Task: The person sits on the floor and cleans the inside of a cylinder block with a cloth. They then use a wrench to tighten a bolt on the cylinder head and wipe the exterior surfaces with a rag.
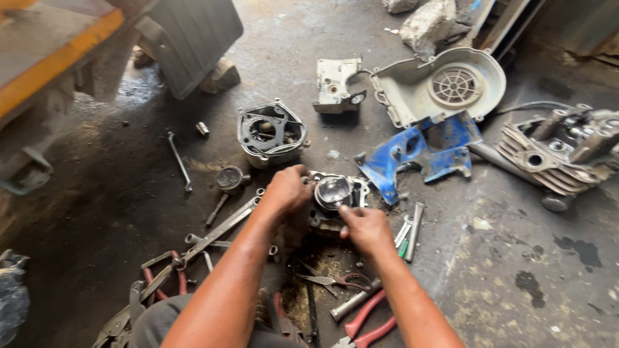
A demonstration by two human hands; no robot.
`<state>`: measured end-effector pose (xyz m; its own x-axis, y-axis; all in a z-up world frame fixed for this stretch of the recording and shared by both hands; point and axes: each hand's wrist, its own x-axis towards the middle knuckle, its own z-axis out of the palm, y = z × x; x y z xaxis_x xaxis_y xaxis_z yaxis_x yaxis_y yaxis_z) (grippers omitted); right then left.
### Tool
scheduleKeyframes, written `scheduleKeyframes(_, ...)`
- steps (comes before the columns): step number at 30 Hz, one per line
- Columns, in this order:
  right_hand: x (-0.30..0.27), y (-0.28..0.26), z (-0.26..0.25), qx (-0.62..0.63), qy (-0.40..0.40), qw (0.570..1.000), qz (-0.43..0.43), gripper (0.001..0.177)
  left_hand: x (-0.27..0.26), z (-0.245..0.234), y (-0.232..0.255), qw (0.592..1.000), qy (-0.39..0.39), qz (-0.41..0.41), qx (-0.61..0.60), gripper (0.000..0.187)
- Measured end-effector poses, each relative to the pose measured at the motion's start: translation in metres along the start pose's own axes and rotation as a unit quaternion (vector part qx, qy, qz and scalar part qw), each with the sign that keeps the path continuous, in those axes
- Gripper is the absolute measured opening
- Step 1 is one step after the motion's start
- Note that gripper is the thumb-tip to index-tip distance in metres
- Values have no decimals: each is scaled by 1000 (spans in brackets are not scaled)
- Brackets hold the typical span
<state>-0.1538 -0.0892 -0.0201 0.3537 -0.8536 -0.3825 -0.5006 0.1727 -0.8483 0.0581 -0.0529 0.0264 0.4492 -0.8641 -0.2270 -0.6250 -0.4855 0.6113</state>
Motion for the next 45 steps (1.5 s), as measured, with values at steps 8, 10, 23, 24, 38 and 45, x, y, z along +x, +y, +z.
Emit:
scheduleKeyframes(8,-4,14,3,288,21,957,26,17,11,26,-15,979,74,23,-189,38)
scheduleKeyframes(10,-12,-1,-14,427,-60,901,-55,16,2,30,-7,927,70,-2,-368,34)
scheduleKeyframes(23,-38,-58,-154,330,235,911,-74,15,-78,-64,-29,812,122,-141,-553,21)
scheduleKeyframes(24,-37,-54,-151,274,316,908,-16,20,-73,-60,-38,784,172,-150,-577,21)
scheduleKeyframes(38,-59,-50,-60,-206,-65,962,-167,61,-91,19,12,982,78,141,-101,76)
scheduleKeyframes(45,-29,27,-37,-306,71,949,-33,107,-124,28,34,981,-16,59,183,103)
